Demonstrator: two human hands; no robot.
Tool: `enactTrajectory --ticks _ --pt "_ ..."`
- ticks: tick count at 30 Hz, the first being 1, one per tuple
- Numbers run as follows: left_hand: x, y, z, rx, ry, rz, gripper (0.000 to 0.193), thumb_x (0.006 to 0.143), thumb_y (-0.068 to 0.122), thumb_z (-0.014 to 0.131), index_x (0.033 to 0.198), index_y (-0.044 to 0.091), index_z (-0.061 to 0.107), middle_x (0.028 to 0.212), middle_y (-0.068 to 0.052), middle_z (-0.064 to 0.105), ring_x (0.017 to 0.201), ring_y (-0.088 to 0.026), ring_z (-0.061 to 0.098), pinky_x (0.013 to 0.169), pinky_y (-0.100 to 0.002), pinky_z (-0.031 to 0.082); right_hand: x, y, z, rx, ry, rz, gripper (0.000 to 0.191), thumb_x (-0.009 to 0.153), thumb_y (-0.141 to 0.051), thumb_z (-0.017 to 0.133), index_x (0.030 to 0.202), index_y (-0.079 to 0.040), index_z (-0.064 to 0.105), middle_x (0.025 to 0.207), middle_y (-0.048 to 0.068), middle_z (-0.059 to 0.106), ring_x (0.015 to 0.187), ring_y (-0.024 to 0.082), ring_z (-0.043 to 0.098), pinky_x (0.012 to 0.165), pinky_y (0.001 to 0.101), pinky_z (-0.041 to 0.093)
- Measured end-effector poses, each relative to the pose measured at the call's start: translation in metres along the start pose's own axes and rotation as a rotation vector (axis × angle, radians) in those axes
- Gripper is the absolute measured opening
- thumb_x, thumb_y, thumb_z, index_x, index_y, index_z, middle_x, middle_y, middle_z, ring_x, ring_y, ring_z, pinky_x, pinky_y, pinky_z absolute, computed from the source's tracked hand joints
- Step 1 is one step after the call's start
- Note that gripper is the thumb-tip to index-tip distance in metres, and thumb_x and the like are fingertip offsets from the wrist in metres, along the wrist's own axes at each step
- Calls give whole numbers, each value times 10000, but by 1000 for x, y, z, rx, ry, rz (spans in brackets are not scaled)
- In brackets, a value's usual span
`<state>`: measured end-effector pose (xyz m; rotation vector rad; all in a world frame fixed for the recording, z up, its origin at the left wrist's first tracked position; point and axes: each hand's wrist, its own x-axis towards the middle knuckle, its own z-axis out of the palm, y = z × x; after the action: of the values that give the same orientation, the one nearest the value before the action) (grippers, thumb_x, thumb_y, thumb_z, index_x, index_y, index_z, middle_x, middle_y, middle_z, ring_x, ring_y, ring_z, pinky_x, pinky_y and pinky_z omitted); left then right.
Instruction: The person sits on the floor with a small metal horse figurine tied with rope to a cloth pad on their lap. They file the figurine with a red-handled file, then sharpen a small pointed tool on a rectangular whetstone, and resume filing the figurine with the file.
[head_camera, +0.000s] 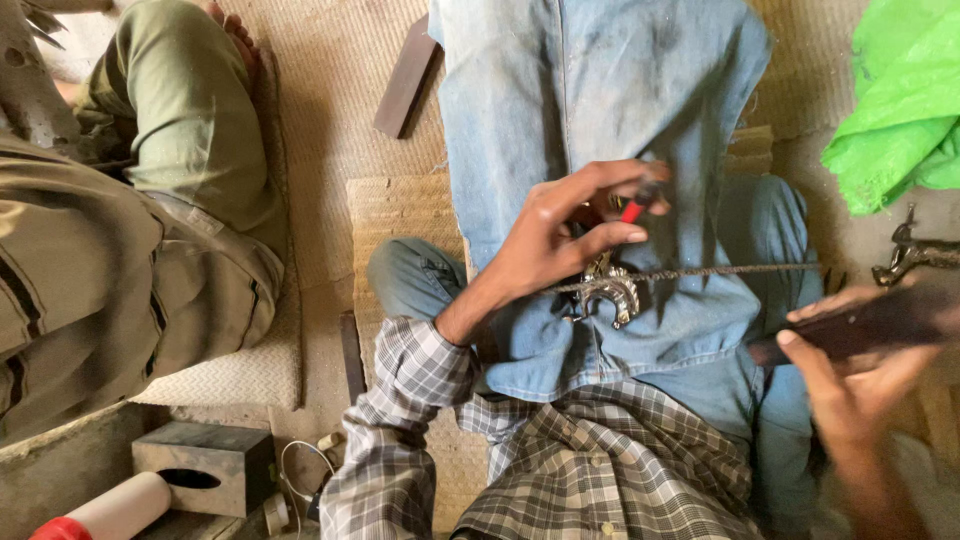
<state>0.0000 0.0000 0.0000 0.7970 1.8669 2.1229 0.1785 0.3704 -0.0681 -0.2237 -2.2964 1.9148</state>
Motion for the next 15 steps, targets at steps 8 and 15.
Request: enactTrajectory --ticks 8,15 --pt "29 24 -10 535 -265 153 461 968 178 705 1419 209 612 1330 15 737 1018 -236 755 892 -384 617 -32 -23 34 -63 121 101 468 1012 115 730 1339 76 397 928 154 643 799 211 674 775 326 575" --pt "38 22 -18 503 -346 256 447 1002 206 710 1435 217 600 1298 1 735 1089 -275 745 924 -387 612 -29 -38 10 -130 131 47 162 1067 115 675 1075 75 518 903 196 630 766 250 657 740 347 532"
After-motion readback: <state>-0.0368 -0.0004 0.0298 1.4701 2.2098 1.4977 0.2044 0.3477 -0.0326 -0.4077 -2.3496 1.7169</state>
